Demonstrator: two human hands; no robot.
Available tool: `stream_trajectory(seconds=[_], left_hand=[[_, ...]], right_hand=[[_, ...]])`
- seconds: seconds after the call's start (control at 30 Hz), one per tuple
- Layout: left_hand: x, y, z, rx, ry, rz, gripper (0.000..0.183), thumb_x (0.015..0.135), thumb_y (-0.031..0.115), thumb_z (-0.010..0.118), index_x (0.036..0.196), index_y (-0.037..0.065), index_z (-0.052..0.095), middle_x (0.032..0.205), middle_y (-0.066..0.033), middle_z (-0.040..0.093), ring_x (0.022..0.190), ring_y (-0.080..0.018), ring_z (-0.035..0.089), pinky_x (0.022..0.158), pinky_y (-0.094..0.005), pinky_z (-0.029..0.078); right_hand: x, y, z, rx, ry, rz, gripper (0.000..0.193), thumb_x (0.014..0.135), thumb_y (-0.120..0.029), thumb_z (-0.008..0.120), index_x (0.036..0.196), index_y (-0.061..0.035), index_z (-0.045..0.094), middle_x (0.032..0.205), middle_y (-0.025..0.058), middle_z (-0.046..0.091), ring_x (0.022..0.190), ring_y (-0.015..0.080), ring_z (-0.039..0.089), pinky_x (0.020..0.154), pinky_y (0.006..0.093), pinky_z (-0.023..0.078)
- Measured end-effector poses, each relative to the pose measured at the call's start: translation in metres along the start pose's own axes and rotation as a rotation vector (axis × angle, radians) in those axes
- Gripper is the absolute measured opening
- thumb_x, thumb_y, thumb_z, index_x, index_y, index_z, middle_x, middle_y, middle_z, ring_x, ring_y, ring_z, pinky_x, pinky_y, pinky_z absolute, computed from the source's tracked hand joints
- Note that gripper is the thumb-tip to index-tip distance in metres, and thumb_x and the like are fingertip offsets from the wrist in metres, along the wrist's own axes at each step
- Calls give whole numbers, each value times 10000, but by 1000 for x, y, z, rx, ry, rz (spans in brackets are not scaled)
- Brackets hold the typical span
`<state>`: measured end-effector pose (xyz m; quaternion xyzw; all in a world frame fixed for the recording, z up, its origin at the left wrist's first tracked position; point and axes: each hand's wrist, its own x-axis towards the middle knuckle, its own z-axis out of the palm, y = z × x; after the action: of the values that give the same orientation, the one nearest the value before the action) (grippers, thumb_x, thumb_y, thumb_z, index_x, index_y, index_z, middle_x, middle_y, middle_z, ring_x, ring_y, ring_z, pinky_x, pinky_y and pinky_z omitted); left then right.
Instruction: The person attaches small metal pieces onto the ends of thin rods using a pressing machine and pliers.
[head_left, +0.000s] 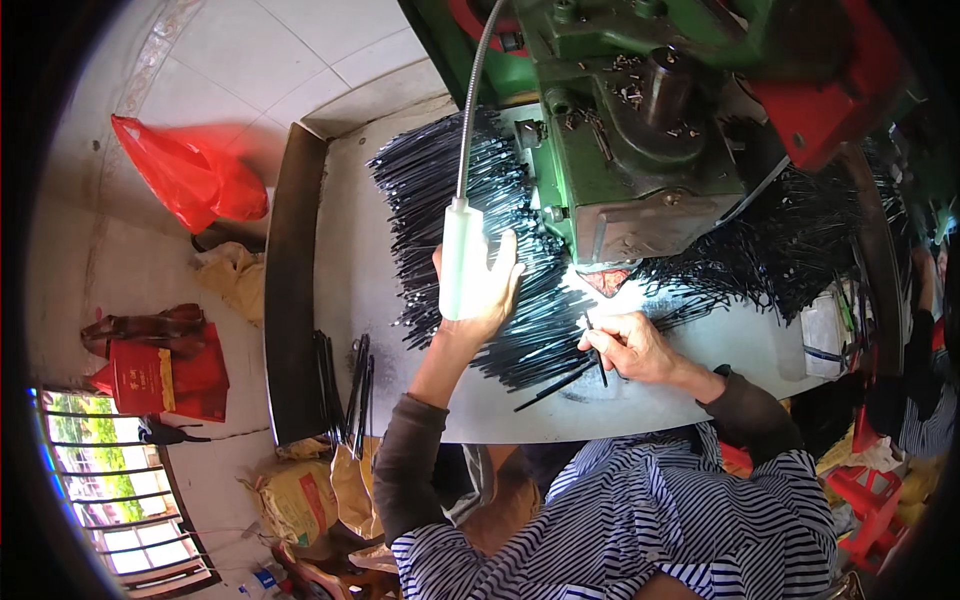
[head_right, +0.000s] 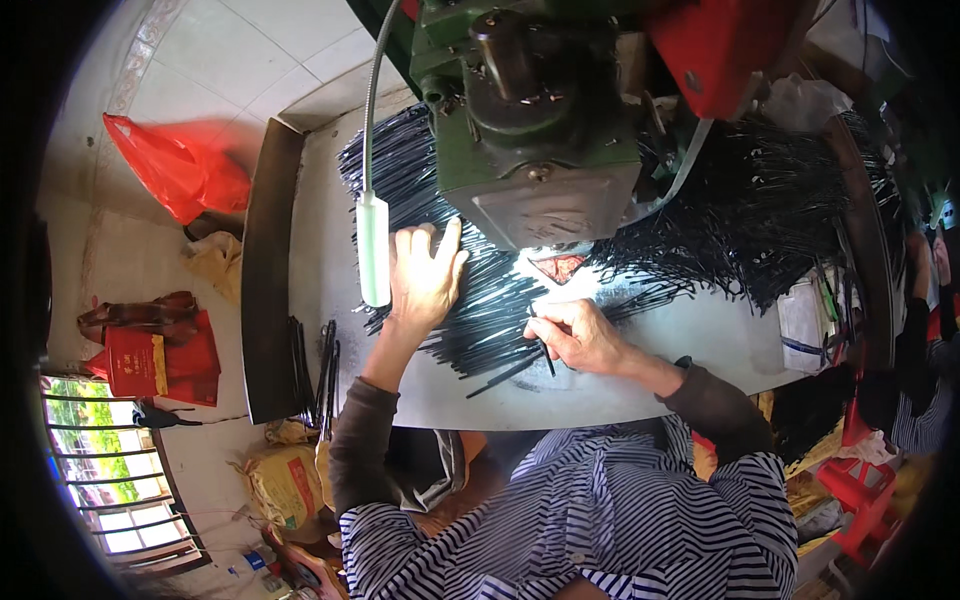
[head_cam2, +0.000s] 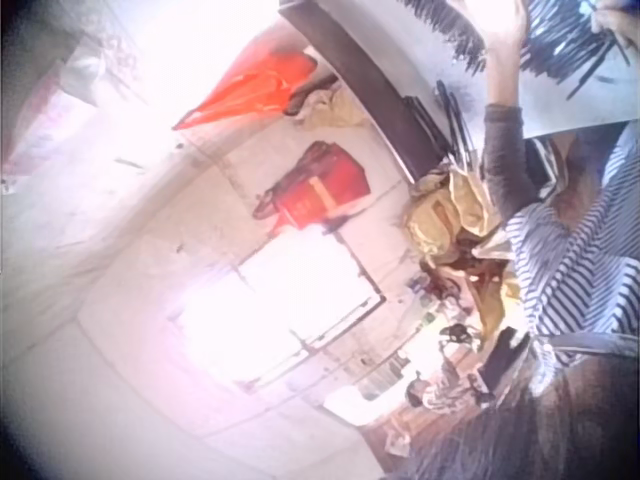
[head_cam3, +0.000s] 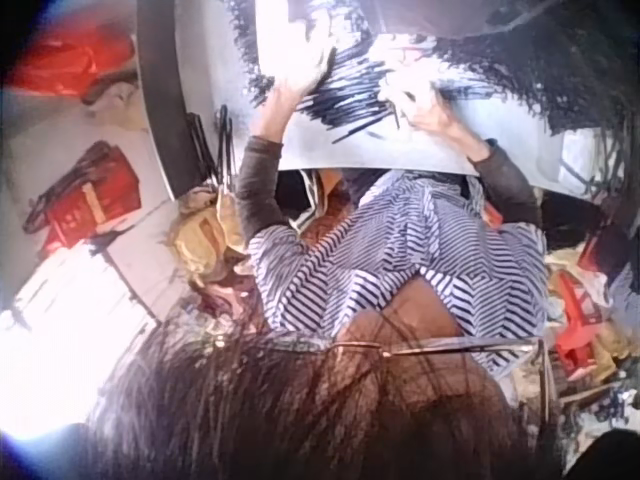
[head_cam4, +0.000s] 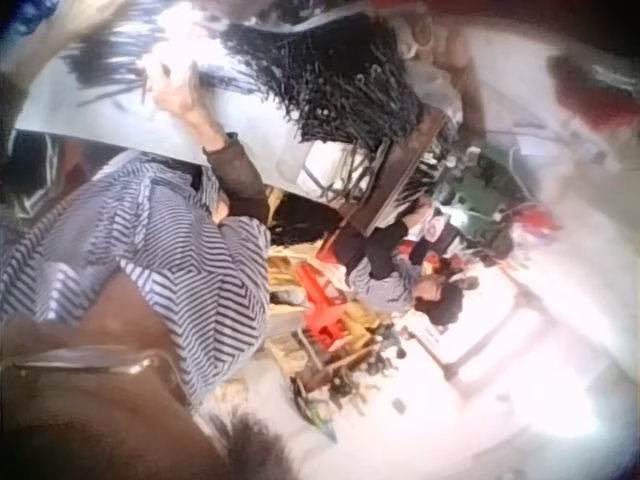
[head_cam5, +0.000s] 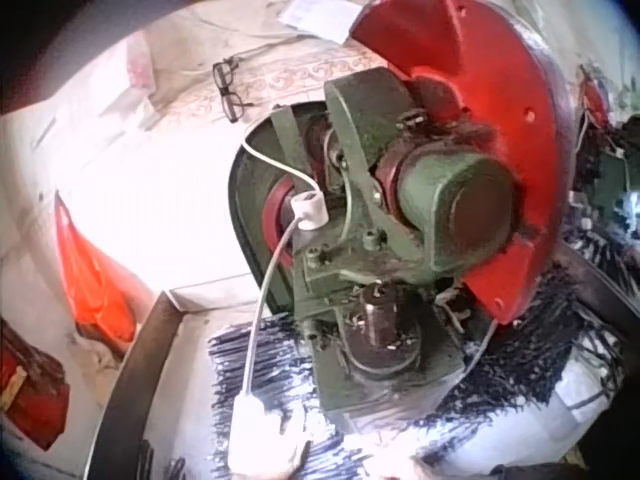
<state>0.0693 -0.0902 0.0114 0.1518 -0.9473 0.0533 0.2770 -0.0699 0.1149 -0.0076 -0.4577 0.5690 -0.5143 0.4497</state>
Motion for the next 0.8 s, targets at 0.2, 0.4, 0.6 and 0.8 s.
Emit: stream_trajectory(seconds=[0.2, 0.4, 0.6, 0.8], left_hand=[[-5, 3, 11, -183, 205, -31, 295, 679, 27, 727, 958, 41, 634, 812, -87, 555, 765, -264, 515, 707, -388, 417], [0, 2, 13, -323, 313, -129, 221, 714, -63, 672, 915, 9, 617, 821, -113, 597, 790, -270, 554, 720, -359, 457], [-7, -12, 14, -244, 286, 72, 439, 678, -119, 669, 1094, 13, 623, 793, -78, 594, 675, -220, 531, 624, -339, 447], [-7, 1, -8, -95, 164, 73, 458, 647, -37, 663, 1092, 72, 657, 738, -42, 537, 598, -209, 443, 574, -347, 385]], right_hand=[[-1, -7, -1, -34, -6, 30, 190, 919, -68, 521, 769, 18, 600, 537, 13, 513, 455, 59, 491, 441, 230, 395], [-10, -2, -7, 147, 47, 63, 154, 916, -52, 525, 1014, 18, 619, 618, -15, 539, 492, 46, 500, 459, 205, 395], [-38, 7, -18, 380, 200, 38, 91, 818, 70, 571, 883, 8, 571, 772, 32, 589, 611, 80, 573, 550, 211, 469], [-71, 3, -49, -558, 154, -342, 222, 693, 61, 642, 894, -31, 622, 759, 52, 583, 642, 176, 591, 555, 286, 477]])
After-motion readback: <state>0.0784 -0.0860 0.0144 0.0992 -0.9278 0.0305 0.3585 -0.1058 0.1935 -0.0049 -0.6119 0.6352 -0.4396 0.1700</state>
